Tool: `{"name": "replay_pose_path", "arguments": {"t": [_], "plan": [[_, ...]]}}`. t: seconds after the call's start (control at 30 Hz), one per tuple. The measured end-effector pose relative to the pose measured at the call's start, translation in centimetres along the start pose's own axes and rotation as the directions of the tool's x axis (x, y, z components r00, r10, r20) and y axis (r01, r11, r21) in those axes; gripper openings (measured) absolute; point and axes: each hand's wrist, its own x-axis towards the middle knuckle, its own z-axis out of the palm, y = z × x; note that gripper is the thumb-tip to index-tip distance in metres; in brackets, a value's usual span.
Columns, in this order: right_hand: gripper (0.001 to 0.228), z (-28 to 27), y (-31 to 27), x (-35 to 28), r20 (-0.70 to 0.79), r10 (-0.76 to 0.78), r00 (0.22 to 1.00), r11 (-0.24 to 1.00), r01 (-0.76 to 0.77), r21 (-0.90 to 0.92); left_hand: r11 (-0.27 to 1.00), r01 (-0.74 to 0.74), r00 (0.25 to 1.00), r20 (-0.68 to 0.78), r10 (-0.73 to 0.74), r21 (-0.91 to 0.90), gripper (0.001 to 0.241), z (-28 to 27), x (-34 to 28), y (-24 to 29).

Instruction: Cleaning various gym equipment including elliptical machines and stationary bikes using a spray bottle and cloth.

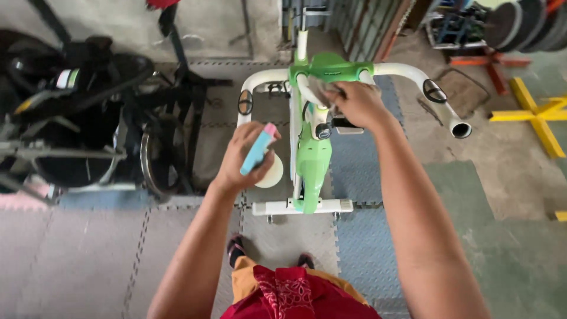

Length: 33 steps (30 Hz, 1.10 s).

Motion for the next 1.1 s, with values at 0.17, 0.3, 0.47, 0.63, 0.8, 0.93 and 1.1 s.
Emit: {"name": "replay_pose_path", "arguments": {"t": [0.17, 0.3, 0.47, 0.63, 0.8, 0.93, 1.1], "plan": [[0.041, 2.5, 4.5, -1.5, -0.263, -0.248, 0.932, 0.961, 0.271, 0.055, 0.992, 0.123, 0.991, -0.049, -0.121, 0.035, 0.032, 1.0, 0.0, 1.7], [0.042, 0.7, 3.9, -4.4, -0.261, -0.233, 0.937, 0.945, 0.282, 0.167, 0.980, 0.185, 0.982, -0.047, -0.182, 0.075, 0.033, 1.4, 0.1, 1.5], [0.047, -0.9, 2.7, -5.7, -0.203, -0.205, 0.957, 0.943, 0.249, 0.221, 0.982, 0.182, 0.980, -0.091, -0.177, 0.044, 0.032, 2.0, 0.1, 1.9], [0.051, 0.3, 2.5, -2.4, -0.213, -0.279, 0.936, 0.960, 0.278, -0.034, 0.996, 0.068, 0.991, -0.123, -0.061, 0.052, 0.029, 2.0, 0.8, 1.7], [0.056, 0.9, 0.7, 0.3, 0.032, -0.159, 0.987, 0.924, 0.160, -0.348, 0.997, 0.000, 0.986, -0.167, 0.014, 0.083, 0.029, 2.7, 0.3, 0.4], [0.050, 2.1, -1.1, 3.3, 0.155, -0.066, 0.986, 0.898, 0.126, -0.421, 0.990, 0.095, 0.984, -0.163, -0.077, 0.108, 0.028, 2.3, 0.9, 1.0], [0.045, 6.4, -1.3, 9.1, 0.268, -0.143, 0.953, 0.922, 0.227, -0.315, 0.989, 0.039, 0.980, -0.199, -0.009, 0.145, 0.026, 2.8, 0.8, 0.1]]}}
